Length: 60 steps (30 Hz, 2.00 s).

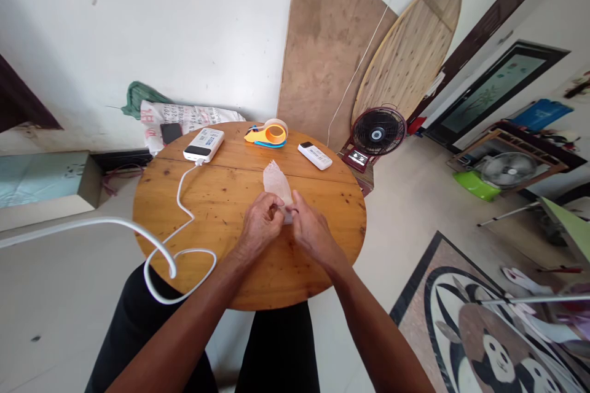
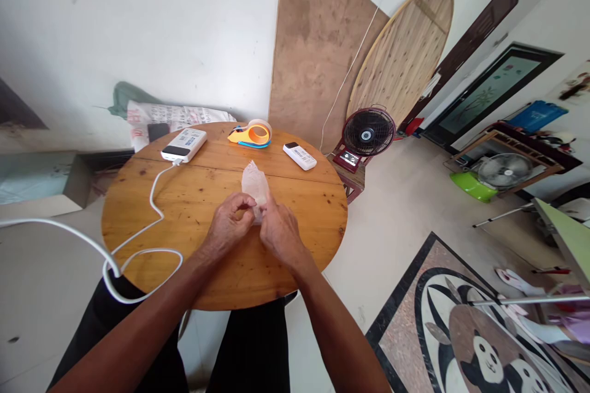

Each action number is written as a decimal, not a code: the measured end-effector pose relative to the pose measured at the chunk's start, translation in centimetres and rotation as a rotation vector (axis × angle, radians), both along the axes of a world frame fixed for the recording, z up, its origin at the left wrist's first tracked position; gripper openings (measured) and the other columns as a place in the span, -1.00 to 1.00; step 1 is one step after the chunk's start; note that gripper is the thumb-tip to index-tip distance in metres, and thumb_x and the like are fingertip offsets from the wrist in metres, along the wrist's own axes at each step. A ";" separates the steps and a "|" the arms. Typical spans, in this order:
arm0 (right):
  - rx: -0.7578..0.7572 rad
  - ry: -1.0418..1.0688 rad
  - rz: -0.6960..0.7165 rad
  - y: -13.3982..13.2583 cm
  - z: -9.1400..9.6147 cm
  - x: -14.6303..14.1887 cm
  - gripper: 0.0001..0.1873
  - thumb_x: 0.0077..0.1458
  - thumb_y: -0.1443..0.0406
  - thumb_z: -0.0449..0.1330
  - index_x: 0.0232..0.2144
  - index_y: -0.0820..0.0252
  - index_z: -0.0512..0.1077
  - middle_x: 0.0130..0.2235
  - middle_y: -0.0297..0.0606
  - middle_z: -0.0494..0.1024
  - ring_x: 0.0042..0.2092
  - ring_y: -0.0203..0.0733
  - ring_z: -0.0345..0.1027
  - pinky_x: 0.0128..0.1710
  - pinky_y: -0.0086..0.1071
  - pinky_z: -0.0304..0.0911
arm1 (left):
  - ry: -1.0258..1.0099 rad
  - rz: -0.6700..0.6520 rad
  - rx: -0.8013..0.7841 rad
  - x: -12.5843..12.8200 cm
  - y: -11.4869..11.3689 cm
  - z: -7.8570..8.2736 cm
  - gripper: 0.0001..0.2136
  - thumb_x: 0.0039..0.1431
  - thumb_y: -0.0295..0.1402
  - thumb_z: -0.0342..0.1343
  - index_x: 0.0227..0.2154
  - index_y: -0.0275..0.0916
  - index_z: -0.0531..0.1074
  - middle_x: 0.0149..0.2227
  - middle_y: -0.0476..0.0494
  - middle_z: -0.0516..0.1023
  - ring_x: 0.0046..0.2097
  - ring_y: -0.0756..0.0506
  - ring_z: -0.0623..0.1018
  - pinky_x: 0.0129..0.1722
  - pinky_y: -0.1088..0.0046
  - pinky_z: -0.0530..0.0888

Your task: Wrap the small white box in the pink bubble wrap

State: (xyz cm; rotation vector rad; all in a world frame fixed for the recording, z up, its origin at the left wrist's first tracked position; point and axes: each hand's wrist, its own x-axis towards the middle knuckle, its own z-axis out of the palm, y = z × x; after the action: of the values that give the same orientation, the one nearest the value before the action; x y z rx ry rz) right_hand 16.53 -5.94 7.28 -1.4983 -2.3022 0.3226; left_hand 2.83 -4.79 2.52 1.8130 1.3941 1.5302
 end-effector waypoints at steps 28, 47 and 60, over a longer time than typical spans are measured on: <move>0.069 -0.068 0.285 -1.1 0.6 1.5 -0.29 -0.05 0.57 -0.04 0.20 0.20 0.14 -0.20 -0.20 0.57 -0.16 -0.13 0.37 0.08 -0.16 0.03 | -0.078 -0.097 -0.477 -0.7 2.4 0.5 -0.91 -0.11 -0.34 0.11 -0.53 -0.26 0.40 -0.52 0.03 0.38 -0.48 0.03 0.35 -0.49 0.53 0.30; 0.246 -0.127 0.376 12.9 -1.3 1.3 -0.82 0.13 0.37 0.08 -0.28 0.20 0.48 0.29 -0.13 0.11 0.24 0.04 0.00 0.13 -0.06 0.03 | 0.298 -0.084 -0.200 -0.6 2.8 0.2 -0.94 -0.03 -0.49 0.03 -0.52 -0.21 0.34 0.07 -0.22 0.43 0.22 -0.22 0.29 0.17 0.10 0.28; 0.341 0.202 0.297 13.6 -3.7 1.6 -0.57 0.11 0.42 0.01 0.05 0.18 0.32 0.13 -0.08 0.33 0.13 -0.07 0.21 0.08 -0.20 0.12 | 0.260 -0.079 -0.235 -0.2 3.1 0.0 -0.93 -0.06 -0.49 0.00 -0.55 -0.20 0.29 -0.17 -0.15 0.53 0.23 -0.19 0.28 0.25 0.11 0.17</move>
State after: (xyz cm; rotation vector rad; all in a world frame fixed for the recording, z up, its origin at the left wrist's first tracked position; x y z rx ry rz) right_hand 18.13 7.68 3.62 -0.9202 -2.2733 0.1406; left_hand 2.62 -1.71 2.54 1.9417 1.5247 1.0698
